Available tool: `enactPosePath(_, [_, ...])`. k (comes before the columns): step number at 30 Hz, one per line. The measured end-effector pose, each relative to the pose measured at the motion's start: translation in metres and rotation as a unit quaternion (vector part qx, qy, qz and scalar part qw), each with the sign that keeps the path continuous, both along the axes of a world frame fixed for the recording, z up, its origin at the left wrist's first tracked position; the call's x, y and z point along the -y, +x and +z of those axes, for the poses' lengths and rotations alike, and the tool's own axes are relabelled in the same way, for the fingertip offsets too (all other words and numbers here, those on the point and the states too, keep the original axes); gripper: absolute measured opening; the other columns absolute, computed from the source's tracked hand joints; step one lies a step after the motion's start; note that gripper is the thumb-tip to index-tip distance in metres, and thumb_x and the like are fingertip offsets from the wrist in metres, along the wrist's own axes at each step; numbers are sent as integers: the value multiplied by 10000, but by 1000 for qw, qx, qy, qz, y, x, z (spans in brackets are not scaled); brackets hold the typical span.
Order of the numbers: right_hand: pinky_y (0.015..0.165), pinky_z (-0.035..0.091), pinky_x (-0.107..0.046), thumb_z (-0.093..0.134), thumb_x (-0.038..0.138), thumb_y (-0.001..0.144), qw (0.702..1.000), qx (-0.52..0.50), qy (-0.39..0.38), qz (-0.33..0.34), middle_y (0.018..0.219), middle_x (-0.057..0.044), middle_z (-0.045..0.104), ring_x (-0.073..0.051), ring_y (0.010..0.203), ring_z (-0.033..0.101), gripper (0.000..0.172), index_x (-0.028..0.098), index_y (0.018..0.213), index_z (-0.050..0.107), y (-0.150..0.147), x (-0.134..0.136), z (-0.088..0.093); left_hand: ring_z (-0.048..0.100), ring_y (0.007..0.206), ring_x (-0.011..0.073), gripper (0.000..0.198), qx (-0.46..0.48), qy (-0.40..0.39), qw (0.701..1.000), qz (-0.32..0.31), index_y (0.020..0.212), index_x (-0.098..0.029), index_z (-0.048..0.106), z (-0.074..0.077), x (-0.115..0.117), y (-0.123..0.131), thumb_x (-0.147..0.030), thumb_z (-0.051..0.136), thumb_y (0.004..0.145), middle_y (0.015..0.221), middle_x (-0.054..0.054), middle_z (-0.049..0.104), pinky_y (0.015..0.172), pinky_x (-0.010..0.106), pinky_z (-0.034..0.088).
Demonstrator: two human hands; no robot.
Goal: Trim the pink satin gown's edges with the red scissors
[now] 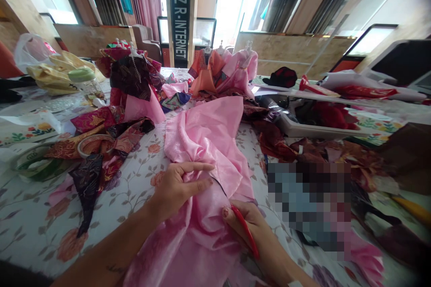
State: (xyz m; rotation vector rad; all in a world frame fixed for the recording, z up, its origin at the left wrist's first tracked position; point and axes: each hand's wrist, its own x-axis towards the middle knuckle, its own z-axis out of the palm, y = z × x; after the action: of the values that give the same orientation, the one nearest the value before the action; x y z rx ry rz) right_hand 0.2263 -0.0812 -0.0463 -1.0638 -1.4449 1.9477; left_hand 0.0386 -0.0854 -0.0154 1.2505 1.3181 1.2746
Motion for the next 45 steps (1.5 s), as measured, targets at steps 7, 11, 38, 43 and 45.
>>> enactPosePath(7, [411, 101, -222, 662, 633, 702, 999, 31, 21, -13, 503, 80, 264, -51, 450, 175, 546, 184, 567, 383, -1, -1, 2, 681, 952, 165, 181, 24, 46, 998, 17, 907, -236, 750, -7, 1, 7, -228, 730, 727, 956, 3, 754, 861, 231, 541])
enactPosePath(11, [408, 101, -225, 659, 653, 689, 998, 45, 30, -20, 506, 78, 250, -55, 453, 171, 562, 195, 566, 357, 0, -1, 0, 708, 837, 170, 97, 28, 36, 999, 22, 825, -218, 763, -6, 2, 9, -242, 703, 752, 848, 8, 765, 788, 243, 568])
enactPosePath(38, [442, 169, -234, 641, 647, 712, 993, 63, 82, 49, 567, 56, 307, -84, 508, 249, 519, 188, 612, 419, 3, -7, 6, 626, 1104, 221, 308, -54, 39, 998, -3, 1045, -200, 716, 1, 6, 8, -191, 696, 737, 1108, 38, 707, 987, 296, 495])
enactPosePath(43, [448, 159, -238, 642, 650, 705, 994, 58, 74, 51, 571, 59, 300, -82, 510, 226, 521, 189, 613, 418, 3, -7, 5, 630, 1097, 230, 308, -45, 37, 998, -22, 1033, -200, 721, 2, 6, 8, -194, 705, 726, 1096, 42, 711, 984, 307, 499])
enactPosePath(45, [459, 164, -239, 649, 642, 702, 994, 56, 75, 51, 579, 57, 300, -85, 522, 231, 521, 188, 609, 410, 2, -7, 5, 633, 1092, 229, 308, -36, 29, 999, -27, 1028, -203, 722, 3, 6, 8, -192, 711, 721, 1096, 39, 711, 979, 304, 502])
